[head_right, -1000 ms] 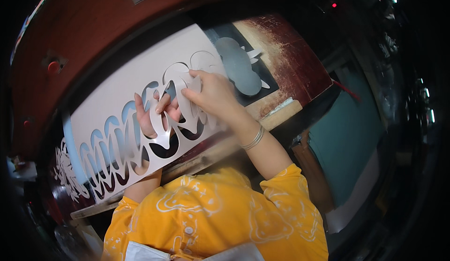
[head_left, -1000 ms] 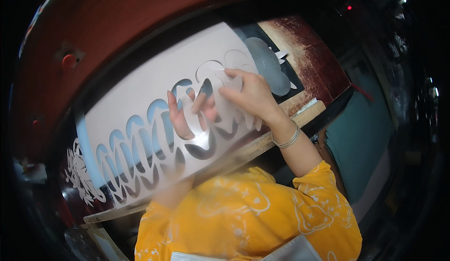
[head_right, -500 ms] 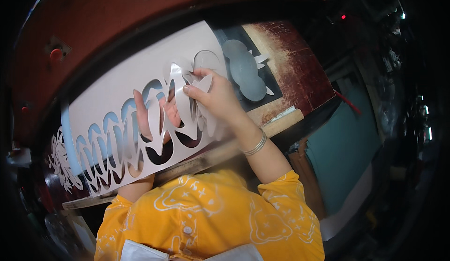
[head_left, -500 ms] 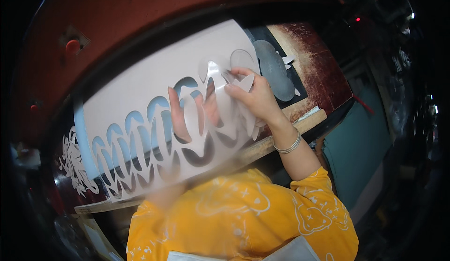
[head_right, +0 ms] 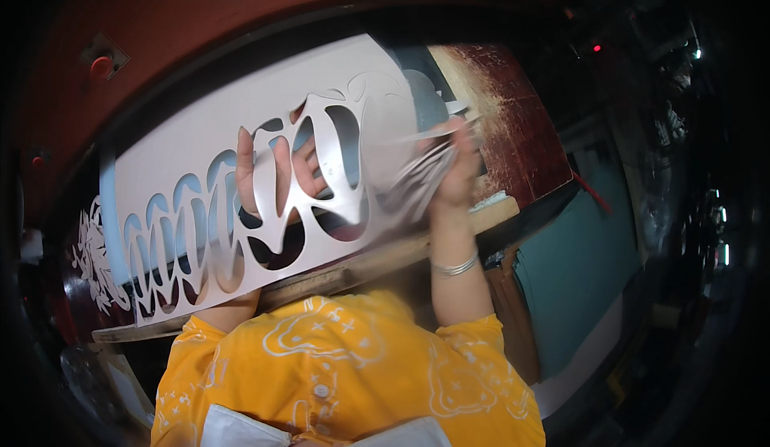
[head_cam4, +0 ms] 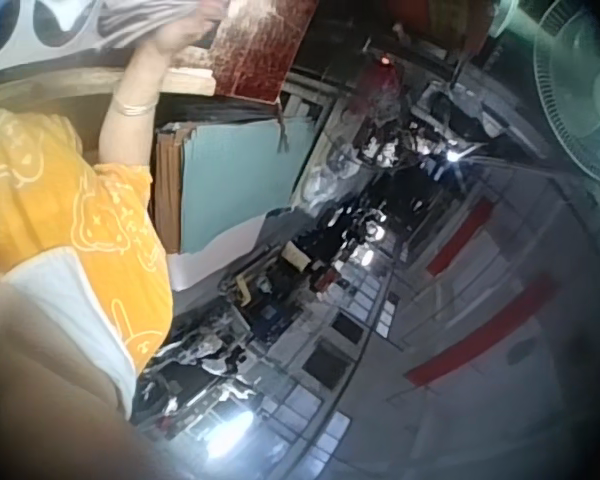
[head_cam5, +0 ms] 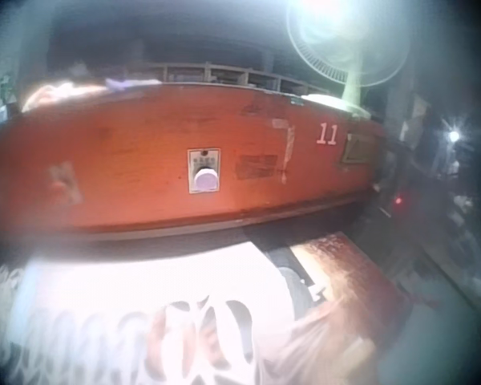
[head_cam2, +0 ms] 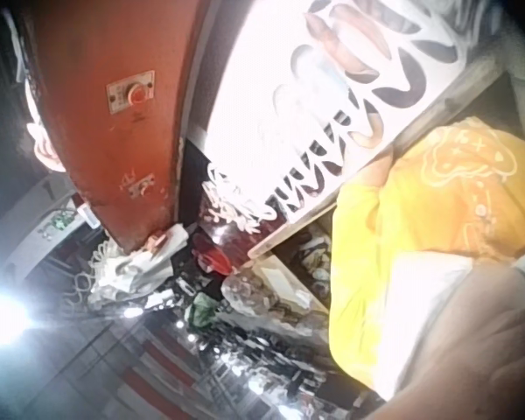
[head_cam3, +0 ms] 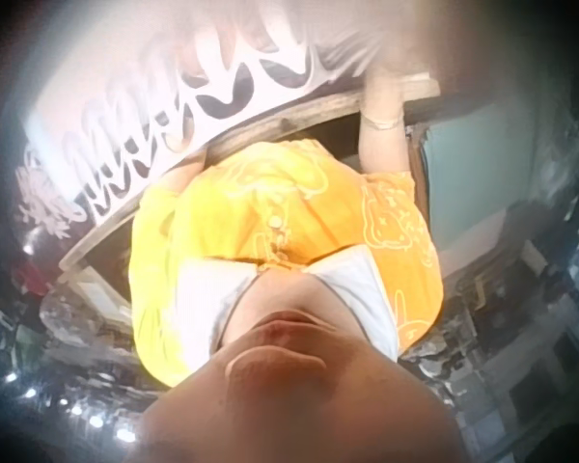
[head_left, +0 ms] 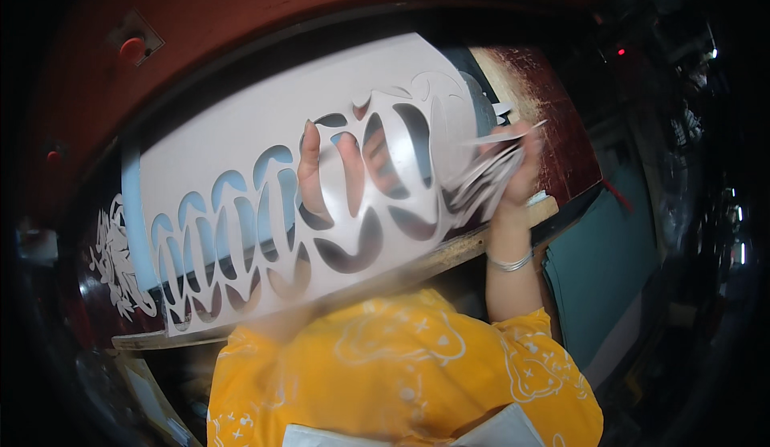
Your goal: The person places a white sheet with pre-cut shapes onto a red machine, rubs the surface with a gray tool, and then peels away the excess material to reveal the cut shapes. The person repeats this process for multiple sections of the sheet.
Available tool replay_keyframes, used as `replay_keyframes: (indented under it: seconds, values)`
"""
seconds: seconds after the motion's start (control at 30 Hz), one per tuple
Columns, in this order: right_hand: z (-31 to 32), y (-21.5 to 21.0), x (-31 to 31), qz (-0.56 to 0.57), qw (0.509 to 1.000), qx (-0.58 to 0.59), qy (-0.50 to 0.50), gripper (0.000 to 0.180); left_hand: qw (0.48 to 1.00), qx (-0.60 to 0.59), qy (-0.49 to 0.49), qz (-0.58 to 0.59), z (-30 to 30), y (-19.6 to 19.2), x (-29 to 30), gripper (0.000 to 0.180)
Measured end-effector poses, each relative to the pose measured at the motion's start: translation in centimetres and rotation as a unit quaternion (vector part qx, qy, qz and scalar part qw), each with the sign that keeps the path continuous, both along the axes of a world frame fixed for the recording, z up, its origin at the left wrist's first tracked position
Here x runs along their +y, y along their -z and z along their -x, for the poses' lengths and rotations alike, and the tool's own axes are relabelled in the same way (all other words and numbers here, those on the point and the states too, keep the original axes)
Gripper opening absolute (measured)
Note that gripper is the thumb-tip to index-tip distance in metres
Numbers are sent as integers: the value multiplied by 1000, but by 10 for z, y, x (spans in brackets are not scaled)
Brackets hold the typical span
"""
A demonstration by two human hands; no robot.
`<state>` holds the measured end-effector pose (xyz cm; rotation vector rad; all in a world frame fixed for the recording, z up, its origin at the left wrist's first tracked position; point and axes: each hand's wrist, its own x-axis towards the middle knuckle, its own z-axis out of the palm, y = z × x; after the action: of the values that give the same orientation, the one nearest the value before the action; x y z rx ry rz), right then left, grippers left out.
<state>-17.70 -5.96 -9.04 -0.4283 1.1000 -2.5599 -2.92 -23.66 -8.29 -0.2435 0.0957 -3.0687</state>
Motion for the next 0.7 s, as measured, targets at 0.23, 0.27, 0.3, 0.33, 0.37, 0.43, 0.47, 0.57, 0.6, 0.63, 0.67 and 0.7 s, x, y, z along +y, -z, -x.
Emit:
replay_keyframes:
  seconds: [0.23,0.27,0.3,0.33,0.37,0.43,0.47,0.57,0.6,0.63,0.67,0.7]
  values:
    - [54,-63,-19,-203,935,246,-155,46,992,-59,-92,61,8,9,5,66]
    - [51,-65,-38,-256,891,341,-154,50,990,-90,-96,52,9,9,6,67]
    - [48,-67,-57,-344,815,447,-130,45,994,-31,-84,58,8,9,6,67]
    - [38,-60,-81,-350,810,449,-139,39,994,-16,-82,63,8,10,5,68]
    - [34,-56,-91,-407,775,445,-188,36,995,-1,-82,61,6,11,5,69]
    - [27,-43,-115,-512,668,524,-128,33,995,-37,-73,54,0,16,4,71]
    - [32,-39,-115,-456,755,466,-64,31,994,-43,-73,75,-2,20,1,75]
    - [54,-31,-104,-298,952,-20,-62,25,995,-81,-39,37,-14,36,0,70]
    - [60,-29,-101,-246,966,-5,-82,24,992,-112,-31,49,-17,40,-1,74]
    - [63,-28,-100,-228,972,-24,-44,25,995,-86,-13,38,-19,45,-1,77]
    - [64,-27,-99,-227,967,41,-112,23,999,-30,-12,25,-21,47,-1,79]
    - [62,-28,-100,-241,953,90,-157,23,1000,0,3,3,-22,49,-1,81]
